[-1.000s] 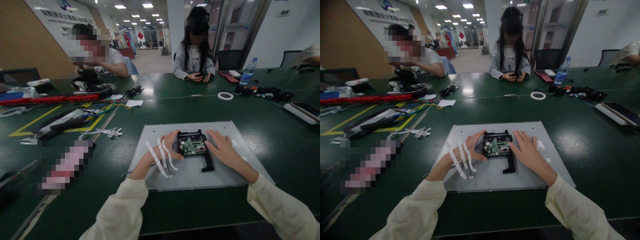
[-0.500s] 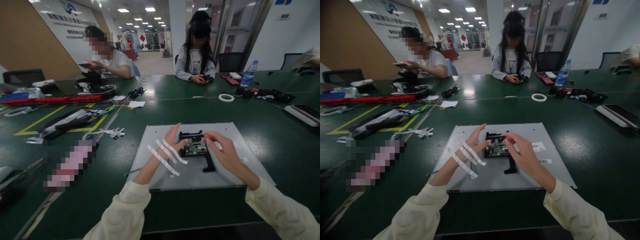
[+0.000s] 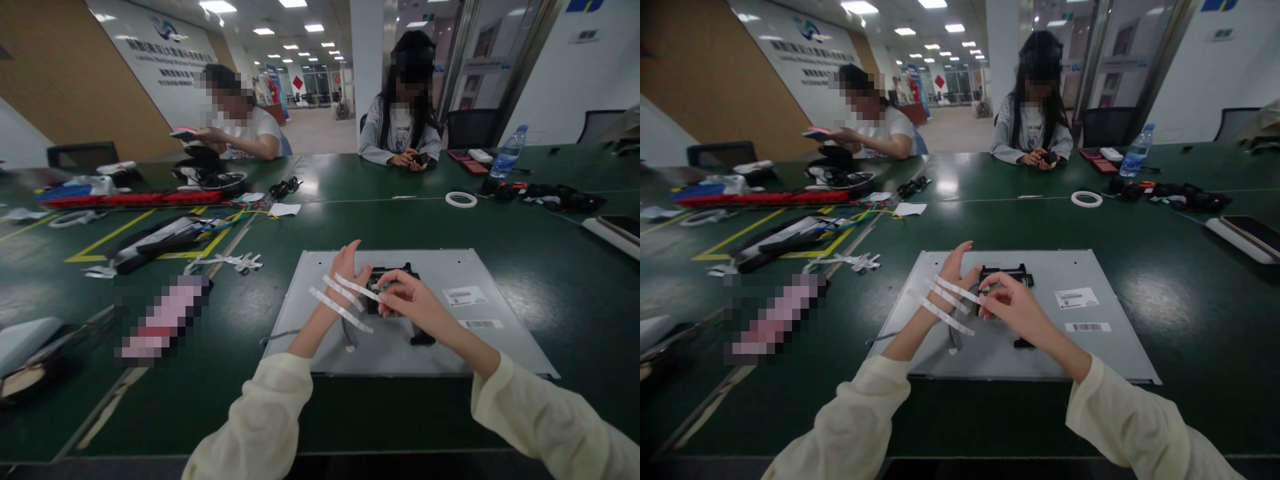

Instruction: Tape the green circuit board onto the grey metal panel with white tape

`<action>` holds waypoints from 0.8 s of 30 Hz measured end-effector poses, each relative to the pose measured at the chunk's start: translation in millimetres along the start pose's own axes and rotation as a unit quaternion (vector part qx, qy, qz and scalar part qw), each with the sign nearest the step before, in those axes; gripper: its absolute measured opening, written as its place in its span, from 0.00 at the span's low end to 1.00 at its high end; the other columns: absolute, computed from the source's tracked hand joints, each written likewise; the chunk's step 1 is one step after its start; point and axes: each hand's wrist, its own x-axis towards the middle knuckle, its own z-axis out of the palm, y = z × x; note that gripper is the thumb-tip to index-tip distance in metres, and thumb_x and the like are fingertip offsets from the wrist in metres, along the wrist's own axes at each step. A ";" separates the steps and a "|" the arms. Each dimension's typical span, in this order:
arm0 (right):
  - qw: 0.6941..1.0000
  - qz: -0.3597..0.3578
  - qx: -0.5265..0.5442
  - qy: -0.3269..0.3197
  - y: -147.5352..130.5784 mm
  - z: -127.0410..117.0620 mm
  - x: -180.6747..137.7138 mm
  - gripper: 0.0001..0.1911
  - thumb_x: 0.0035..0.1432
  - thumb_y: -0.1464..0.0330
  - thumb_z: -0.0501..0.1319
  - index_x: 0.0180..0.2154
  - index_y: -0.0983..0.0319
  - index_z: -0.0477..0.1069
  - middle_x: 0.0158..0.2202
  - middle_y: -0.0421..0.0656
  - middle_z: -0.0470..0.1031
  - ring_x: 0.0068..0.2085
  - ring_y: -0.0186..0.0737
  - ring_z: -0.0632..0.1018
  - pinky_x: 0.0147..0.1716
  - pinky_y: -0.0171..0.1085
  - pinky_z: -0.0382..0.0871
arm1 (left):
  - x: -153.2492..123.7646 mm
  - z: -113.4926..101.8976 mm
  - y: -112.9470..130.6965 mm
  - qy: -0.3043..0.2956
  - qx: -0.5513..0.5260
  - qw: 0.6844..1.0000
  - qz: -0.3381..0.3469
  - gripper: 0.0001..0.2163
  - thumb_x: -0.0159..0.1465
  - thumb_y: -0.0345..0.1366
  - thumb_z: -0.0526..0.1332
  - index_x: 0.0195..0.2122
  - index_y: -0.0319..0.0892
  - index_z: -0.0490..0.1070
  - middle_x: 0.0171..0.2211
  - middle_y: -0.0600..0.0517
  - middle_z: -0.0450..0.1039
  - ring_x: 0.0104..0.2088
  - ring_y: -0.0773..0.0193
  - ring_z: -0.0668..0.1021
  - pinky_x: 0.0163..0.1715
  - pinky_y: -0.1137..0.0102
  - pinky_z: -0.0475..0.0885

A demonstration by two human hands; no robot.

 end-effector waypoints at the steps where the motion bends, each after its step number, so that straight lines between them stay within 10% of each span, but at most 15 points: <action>1: 1.000 -0.001 -0.018 0.002 0.0 -0.9 -0.8 0.12 0.56 0.63 0.58 0.42 0.60 0.64 0.27 0.38 0.75 0.28 0.33 0.76 0.28 0.32 0.66 | 0.1 0.2 -0.9 -0.002 -0.013 1.000 -0.006 0.23 0.60 0.36 0.57 0.57 0.39 0.59 0.54 0.41 0.66 0.56 0.52 0.67 0.56 0.55 0.62; 8: 0.947 -0.152 -0.234 0.158 -12.6 -3.9 -10.9 0.07 0.60 0.67 0.55 0.39 0.60 0.69 0.36 0.41 0.74 0.36 0.34 0.75 0.33 0.32 0.66 | 4.3 -2.1 0.0 0.034 -0.106 0.993 -0.039 0.21 0.61 0.37 0.57 0.55 0.40 0.59 0.52 0.41 0.67 0.54 0.55 0.70 0.54 0.57 0.63; 15: 0.892 -0.209 -0.393 0.076 -20.4 23.5 -21.3 0.07 0.59 0.69 0.55 0.37 0.61 0.72 0.37 0.42 0.75 0.39 0.36 0.73 0.40 0.35 0.64 | 8.4 -3.1 -3.6 0.137 -0.087 0.986 -0.023 0.20 0.61 0.37 0.57 0.54 0.40 0.59 0.50 0.41 0.67 0.52 0.55 0.70 0.53 0.56 0.64; 24: 0.956 -0.111 -0.270 -0.009 -23.5 40.6 -12.3 0.09 0.59 0.67 0.57 0.33 0.62 0.74 0.29 0.38 0.76 0.29 0.30 0.73 0.30 0.31 0.61 | 2.2 -11.1 2.5 0.160 -0.026 0.987 -0.001 0.20 0.61 0.36 0.57 0.54 0.38 0.59 0.50 0.40 0.66 0.51 0.54 0.70 0.52 0.55 0.64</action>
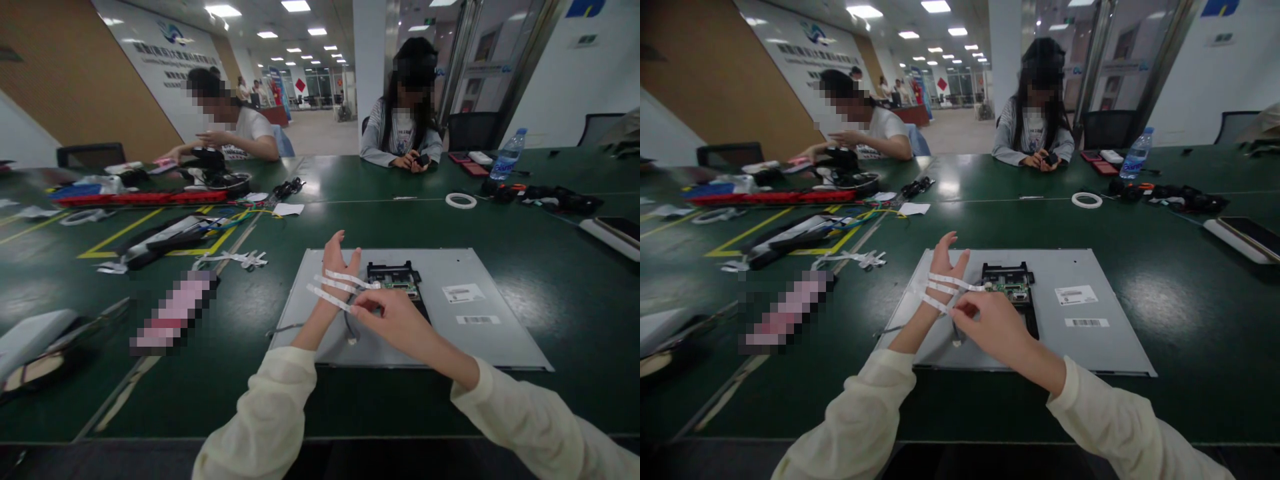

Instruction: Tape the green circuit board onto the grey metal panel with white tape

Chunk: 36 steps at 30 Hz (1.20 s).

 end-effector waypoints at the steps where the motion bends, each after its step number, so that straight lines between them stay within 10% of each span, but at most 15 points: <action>1: 1.000 0.004 0.020 -0.008 -1.9 0.7 -0.3 0.08 0.58 0.67 0.58 0.31 0.62 0.74 0.28 0.38 0.75 0.28 0.30 0.72 0.29 0.30 0.61 | -0.4 -2.4 0.3 -0.003 0.003 1.000 -0.004 0.21 0.61 0.36 0.57 0.54 0.38 0.59 0.50 0.40 0.66 0.52 0.54 0.70 0.53 0.56 0.64; 9: 0.974 0.019 0.228 -0.003 -14.4 -26.2 -5.0 0.09 0.55 0.63 0.60 0.29 0.62 0.71 0.25 0.38 0.71 0.28 0.30 0.69 0.29 0.31 0.62 | 4.6 -43.3 -27.1 -0.060 -0.038 0.992 -0.101 0.19 0.58 0.36 0.59 0.51 0.41 0.64 0.47 0.44 0.70 0.49 0.54 0.73 0.48 0.57 0.68; 16: 0.967 0.176 0.128 0.131 69.1 -84.6 -1.5 0.18 0.51 0.54 0.61 0.33 0.63 0.71 0.28 0.40 0.70 0.29 0.32 0.68 0.26 0.31 0.58 | 9.3 -95.9 14.2 -0.271 -0.141 0.945 -0.120 0.17 0.63 0.44 0.55 0.50 0.45 0.67 0.44 0.47 0.75 0.38 0.59 0.78 0.35 0.65 0.74; 27: 0.950 0.236 0.178 0.099 108.4 -72.9 5.8 0.21 0.46 0.52 0.63 0.31 0.65 0.71 0.24 0.38 0.67 0.23 0.28 0.65 0.20 0.28 0.51 | 17.6 31.2 29.3 -0.309 -0.182 0.933 -0.020 0.15 0.67 0.36 0.50 0.54 0.41 0.64 0.46 0.45 0.75 0.46 0.62 0.77 0.47 0.66 0.70; 36: 0.938 0.282 0.168 0.109 111.0 -77.1 2.4 0.18 0.45 0.55 0.62 0.27 0.65 0.70 0.19 0.37 0.64 0.18 0.26 0.61 0.15 0.28 0.46 | 2.7 51.4 10.4 -0.327 -0.106 0.939 0.013 0.16 0.68 0.37 0.48 0.56 0.43 0.61 0.46 0.48 0.77 0.47 0.61 0.77 0.49 0.65 0.70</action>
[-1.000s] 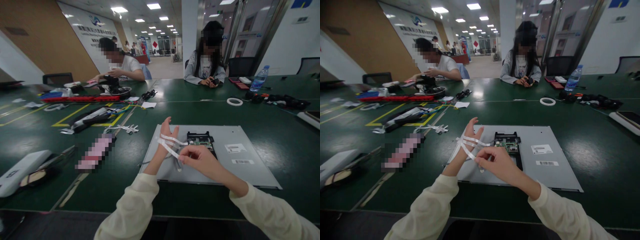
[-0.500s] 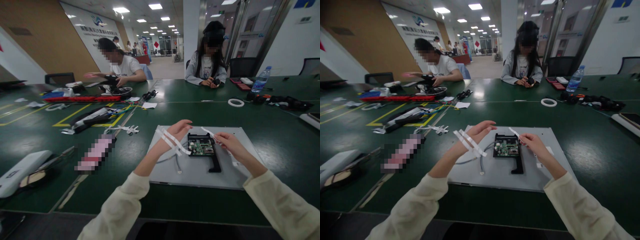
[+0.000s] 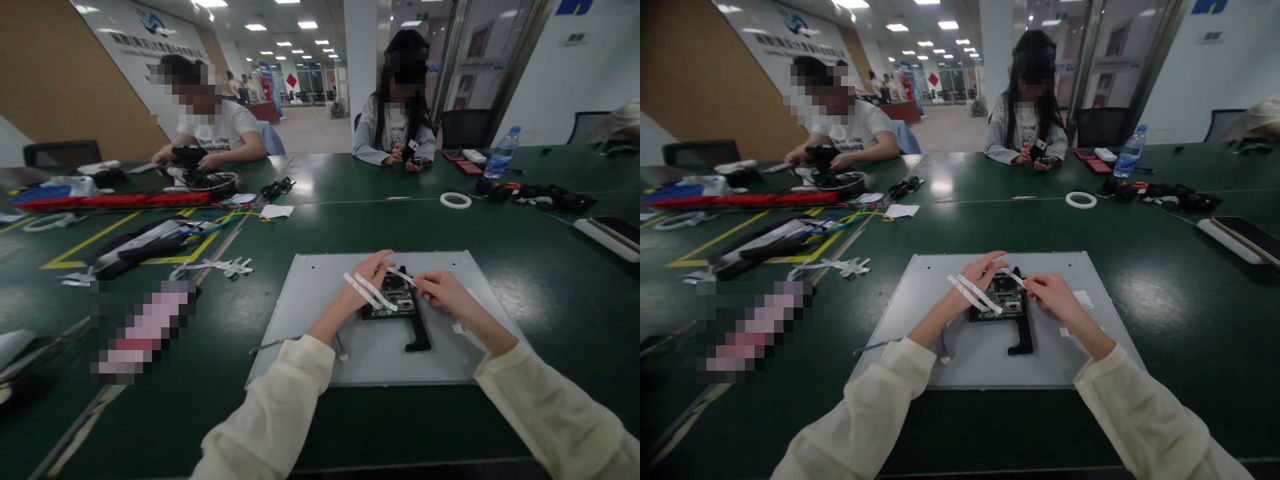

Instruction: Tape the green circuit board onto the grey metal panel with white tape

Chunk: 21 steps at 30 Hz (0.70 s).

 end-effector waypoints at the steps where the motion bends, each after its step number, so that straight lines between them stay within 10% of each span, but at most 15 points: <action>1: 1.000 0.002 -0.001 0.001 -0.3 -0.1 -0.2 0.18 0.45 0.55 0.62 0.27 0.65 0.70 0.19 0.37 0.63 0.18 0.26 0.60 0.15 0.28 0.45 | 0.3 1.1 -1.8 -0.001 -0.001 1.000 -0.001 0.16 0.68 0.37 0.47 0.56 0.43 0.62 0.45 0.48 0.77 0.48 0.61 0.77 0.49 0.65 0.69; 10: 0.999 -0.002 -0.047 0.010 6.6 -1.7 5.5 0.15 0.48 0.57 0.60 0.25 0.64 0.69 0.17 0.37 0.63 0.17 0.27 0.61 0.14 0.28 0.48 | 1.7 11.6 -13.6 -0.020 0.106 0.994 0.027 0.16 0.68 0.35 0.47 0.56 0.43 0.61 0.43 0.49 0.78 0.48 0.62 0.76 0.60 0.57 0.54; 21: 0.995 -0.053 -0.083 0.009 12.4 -4.1 -0.9 0.18 0.52 0.62 0.56 0.45 0.61 0.62 0.20 0.32 0.66 0.18 0.30 0.66 0.17 0.29 0.56 | 5.8 13.9 -24.3 -0.008 0.090 0.996 0.022 0.17 0.66 0.32 0.48 0.57 0.42 0.60 0.43 0.50 0.78 0.49 0.62 0.76 0.58 0.59 0.58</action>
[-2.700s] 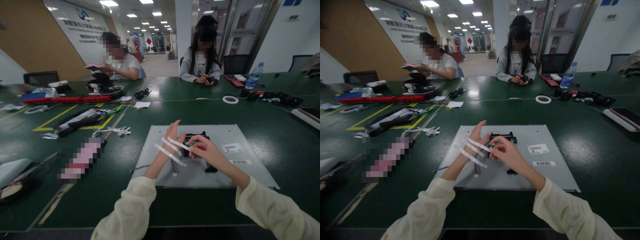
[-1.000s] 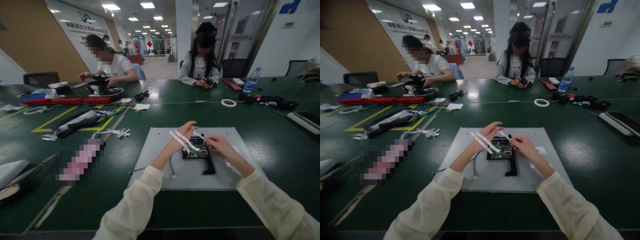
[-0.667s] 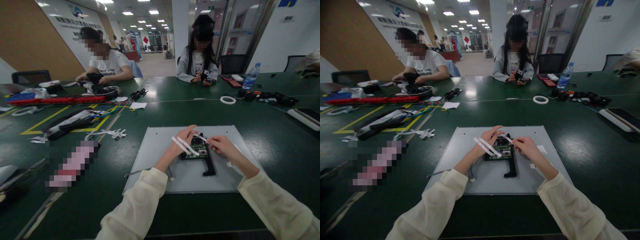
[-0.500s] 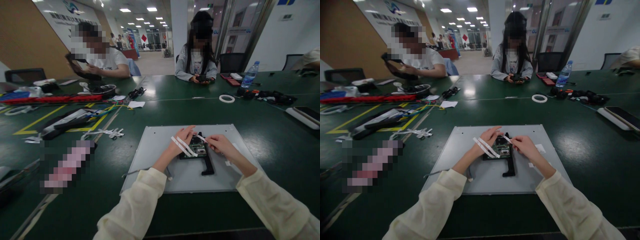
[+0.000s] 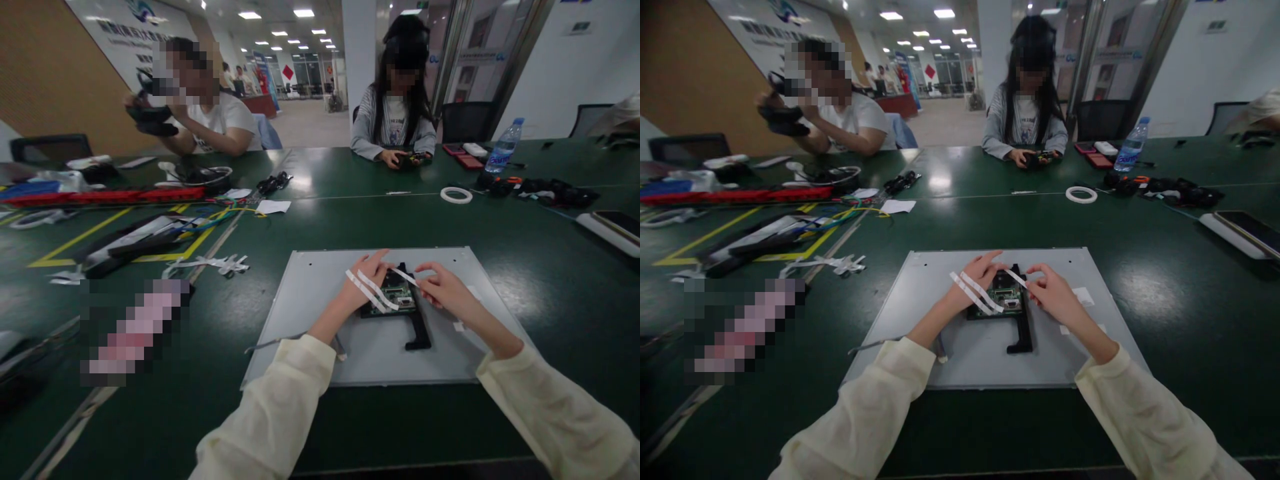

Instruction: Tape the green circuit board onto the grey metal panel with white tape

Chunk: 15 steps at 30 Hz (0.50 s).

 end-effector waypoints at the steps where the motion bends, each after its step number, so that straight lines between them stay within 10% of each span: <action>1: 1.000 -0.012 -0.027 0.007 0.8 0.3 -1.1 0.16 0.53 0.63 0.55 0.44 0.60 0.61 0.20 0.32 0.66 0.19 0.31 0.67 0.19 0.30 0.57 | 0.5 1.1 -1.5 -0.001 -0.001 1.000 -0.005 0.17 0.66 0.31 0.48 0.57 0.42 0.59 0.43 0.50 0.78 0.49 0.62 0.76 0.58 0.59 0.59; 15: 0.843 -0.063 -0.527 0.091 -17.0 20.1 -21.2 0.10 0.65 0.65 0.49 0.46 0.61 0.61 0.27 0.43 0.73 0.27 0.42 0.76 0.22 0.34 0.48 | 3.2 5.0 -6.9 -0.006 -0.001 1.000 -0.013 0.19 0.66 0.33 0.49 0.59 0.41 0.55 0.45 0.49 0.77 0.48 0.62 0.76 0.58 0.58 0.59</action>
